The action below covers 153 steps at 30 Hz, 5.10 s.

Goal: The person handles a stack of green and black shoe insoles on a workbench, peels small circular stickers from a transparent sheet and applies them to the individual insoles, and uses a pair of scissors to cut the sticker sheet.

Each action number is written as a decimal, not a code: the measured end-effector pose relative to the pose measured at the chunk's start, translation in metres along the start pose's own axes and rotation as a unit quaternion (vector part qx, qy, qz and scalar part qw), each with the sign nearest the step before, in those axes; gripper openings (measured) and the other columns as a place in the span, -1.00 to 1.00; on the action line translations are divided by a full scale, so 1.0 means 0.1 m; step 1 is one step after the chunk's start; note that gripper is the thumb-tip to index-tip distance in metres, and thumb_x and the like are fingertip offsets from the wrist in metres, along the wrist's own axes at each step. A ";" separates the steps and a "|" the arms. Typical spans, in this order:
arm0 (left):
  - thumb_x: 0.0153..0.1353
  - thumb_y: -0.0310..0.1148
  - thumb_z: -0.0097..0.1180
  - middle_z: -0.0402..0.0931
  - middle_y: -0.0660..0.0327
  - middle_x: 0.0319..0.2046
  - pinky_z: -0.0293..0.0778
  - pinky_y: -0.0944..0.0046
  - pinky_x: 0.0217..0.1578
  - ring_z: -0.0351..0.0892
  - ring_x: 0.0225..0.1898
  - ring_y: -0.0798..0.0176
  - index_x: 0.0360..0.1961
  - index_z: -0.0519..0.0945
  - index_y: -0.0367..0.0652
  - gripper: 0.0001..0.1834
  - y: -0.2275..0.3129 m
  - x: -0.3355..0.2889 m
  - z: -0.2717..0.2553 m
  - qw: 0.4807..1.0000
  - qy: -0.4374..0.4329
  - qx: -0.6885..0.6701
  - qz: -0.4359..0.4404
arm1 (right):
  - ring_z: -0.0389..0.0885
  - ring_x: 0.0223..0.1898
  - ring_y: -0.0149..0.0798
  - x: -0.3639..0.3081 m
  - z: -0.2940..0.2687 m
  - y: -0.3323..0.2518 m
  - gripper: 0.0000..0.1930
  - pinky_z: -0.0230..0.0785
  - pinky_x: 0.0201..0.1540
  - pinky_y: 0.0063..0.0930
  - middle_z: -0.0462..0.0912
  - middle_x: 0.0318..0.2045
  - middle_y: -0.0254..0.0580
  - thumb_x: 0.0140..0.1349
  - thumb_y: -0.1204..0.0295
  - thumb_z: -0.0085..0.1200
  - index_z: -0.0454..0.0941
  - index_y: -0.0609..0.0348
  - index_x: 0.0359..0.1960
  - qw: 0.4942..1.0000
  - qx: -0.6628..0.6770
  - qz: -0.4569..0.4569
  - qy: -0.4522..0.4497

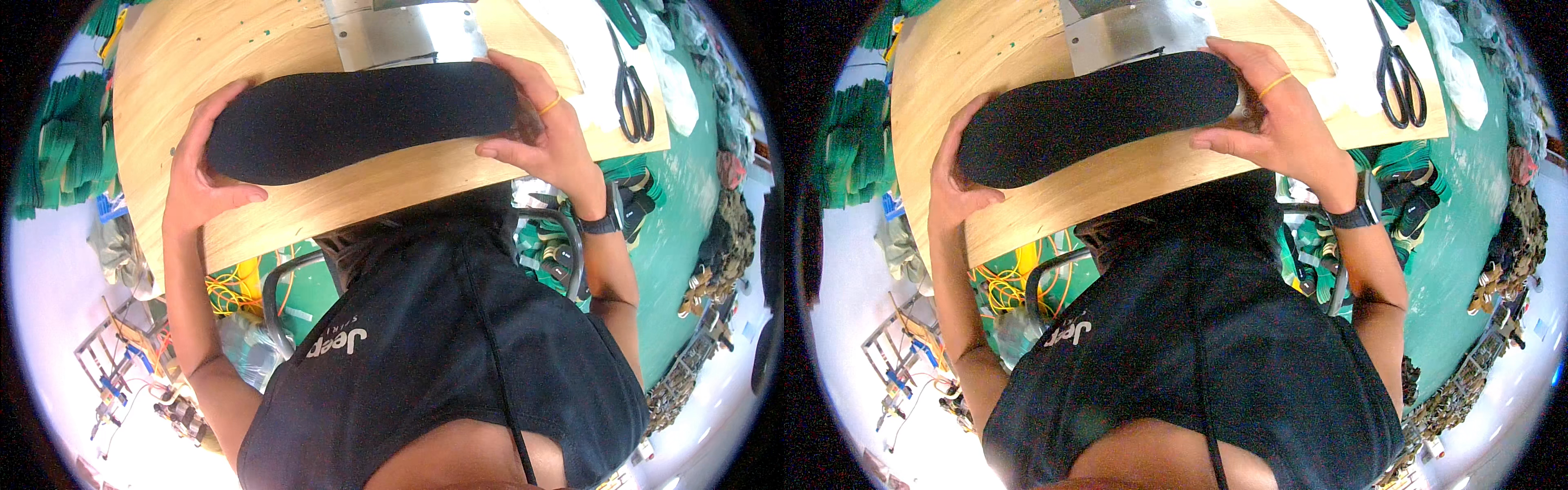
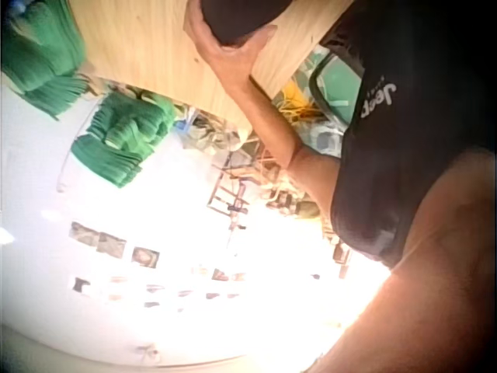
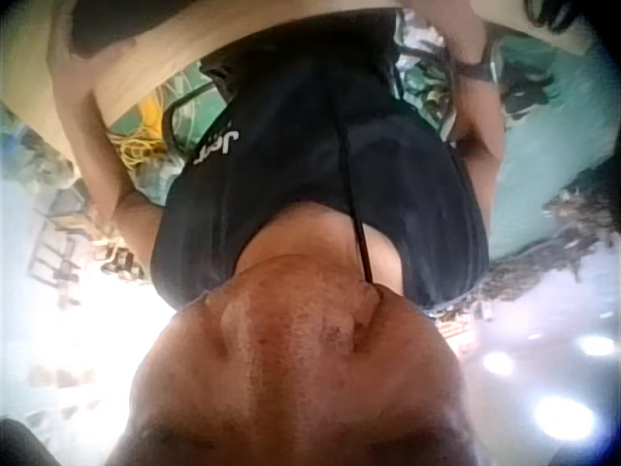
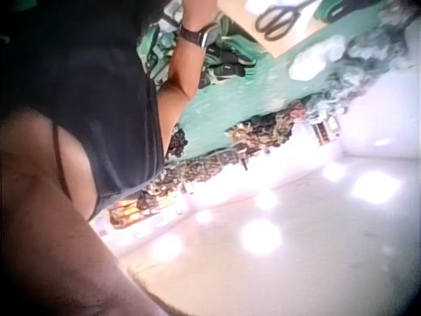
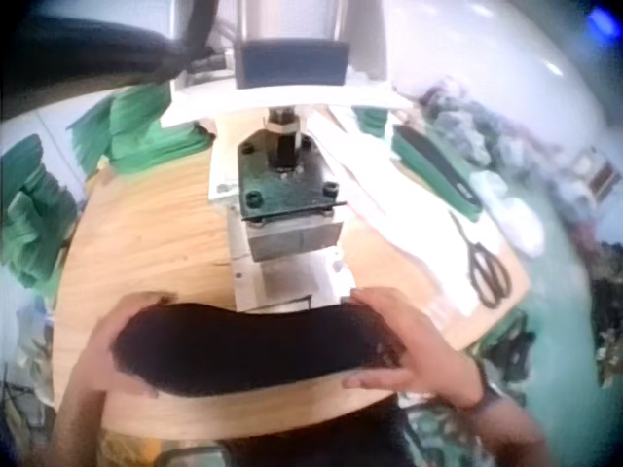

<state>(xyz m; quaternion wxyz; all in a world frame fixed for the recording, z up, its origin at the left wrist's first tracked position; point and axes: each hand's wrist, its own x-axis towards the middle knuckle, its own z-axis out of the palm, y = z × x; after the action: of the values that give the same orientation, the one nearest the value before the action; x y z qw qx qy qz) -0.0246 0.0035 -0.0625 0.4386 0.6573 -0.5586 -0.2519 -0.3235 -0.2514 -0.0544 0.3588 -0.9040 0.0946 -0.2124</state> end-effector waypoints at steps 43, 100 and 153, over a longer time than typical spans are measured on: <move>0.18 -0.65 -0.10 0.51 0.00 -0.06 0.39 0.19 0.06 0.48 0.03 0.14 0.06 0.42 -0.39 -0.61 0.35 -0.22 -0.03 0.956 0.293 0.024 -0.007 | 0.48 -0.21 0.07 0.88 -0.76 0.44 -0.68 0.38 -0.13 -0.20 0.53 -0.34 0.12 -0.03 0.37 0.15 0.51 0.34 -0.25 0.891 -0.447 0.013 0.083; 0.20 -0.54 0.04 0.53 0.25 -0.51 0.44 0.44 -0.47 0.50 -0.51 0.45 -0.34 0.51 -0.30 -0.95 1.26 0.78 1.87 0.939 0.055 -0.330 0.076 | 0.46 -0.40 -0.42 -0.13 -0.61 -0.53 -0.82 0.29 -0.37 -0.58 0.52 -0.43 -0.32 0.17 0.40 0.08 0.57 0.22 -0.24 0.930 0.158 0.115 0.312; 0.10 -0.41 0.20 0.43 0.31 -0.67 0.27 0.48 -0.59 0.33 -0.62 0.55 -0.42 0.56 -0.27 -0.87 1.28 0.92 1.61 0.987 -0.067 0.030 0.141 | 0.35 -0.71 -0.30 -0.05 -0.70 -0.46 -0.85 0.22 -0.59 -0.39 0.38 -0.74 -0.02 0.06 0.48 -0.02 0.51 0.34 -0.48 0.986 -0.016 0.001 -0.165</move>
<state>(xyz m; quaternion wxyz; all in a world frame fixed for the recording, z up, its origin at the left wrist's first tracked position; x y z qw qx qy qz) -0.1998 -0.1306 -0.0163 0.4119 0.5665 -0.6808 -0.2143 -0.3590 -0.2590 0.0215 0.3555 -0.9320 0.0388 -0.0588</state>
